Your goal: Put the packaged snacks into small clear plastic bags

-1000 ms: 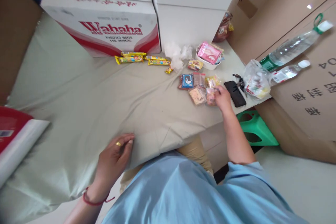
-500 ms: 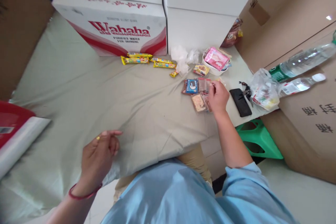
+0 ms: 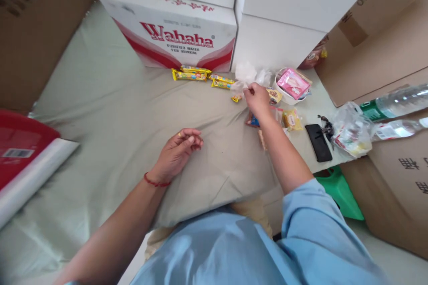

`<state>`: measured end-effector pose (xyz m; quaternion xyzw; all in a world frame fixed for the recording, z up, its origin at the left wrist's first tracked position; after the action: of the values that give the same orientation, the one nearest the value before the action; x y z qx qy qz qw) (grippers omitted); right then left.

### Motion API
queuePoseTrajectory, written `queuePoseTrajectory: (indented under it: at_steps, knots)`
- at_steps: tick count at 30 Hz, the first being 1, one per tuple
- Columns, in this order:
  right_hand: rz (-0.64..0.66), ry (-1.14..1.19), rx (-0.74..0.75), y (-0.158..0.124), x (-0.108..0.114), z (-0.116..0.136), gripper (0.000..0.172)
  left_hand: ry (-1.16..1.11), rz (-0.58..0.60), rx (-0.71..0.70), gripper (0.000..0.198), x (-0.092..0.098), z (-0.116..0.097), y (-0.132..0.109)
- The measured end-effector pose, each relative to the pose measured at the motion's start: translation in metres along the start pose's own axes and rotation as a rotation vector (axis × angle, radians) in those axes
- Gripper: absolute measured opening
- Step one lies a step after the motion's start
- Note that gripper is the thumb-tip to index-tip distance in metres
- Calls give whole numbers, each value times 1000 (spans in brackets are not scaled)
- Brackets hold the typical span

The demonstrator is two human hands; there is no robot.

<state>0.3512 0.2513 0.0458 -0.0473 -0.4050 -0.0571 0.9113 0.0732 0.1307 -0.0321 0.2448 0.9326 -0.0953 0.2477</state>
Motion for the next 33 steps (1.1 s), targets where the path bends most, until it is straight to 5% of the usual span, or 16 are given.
queuePoseTrajectory:
  at_steps: [5, 11, 15, 27, 31, 33]
  knots:
    - [339, 879, -6, -107, -54, 36, 27, -47, -66, -69, 71, 6, 0, -1]
    - [388, 1442, -157, -173, -114, 56, 19, -239, 74, 141, 61, -4, 20, -3]
    - [459, 1472, -234, -181, -139, 55, 16, -267, 53, 83, 40, 0, 16, -1]
    - [462, 1353, -212, -196, -139, 28, 15, -319, -111, 35, 49, 12, 10, 0]
    - [479, 1093, -207, -198, -133, 13, 22, -234, -164, -4, 47, 20, 7, -1]
    - [364, 782, -157, -195, -111, 7, 23, -245, -181, -16, 44, 22, 8, -1]
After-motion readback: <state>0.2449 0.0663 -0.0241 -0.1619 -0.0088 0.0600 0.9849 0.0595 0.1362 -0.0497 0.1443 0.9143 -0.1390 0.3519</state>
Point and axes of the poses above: each hand's wrist, its own y-axis towards the middle knuckle, its own x-axis out of the back of the hand, z = x × y, the point moved 9 cm from there along y, towards the middle knuckle, and after that the axes turned 12 degrees about z, right-handed, at the moved point
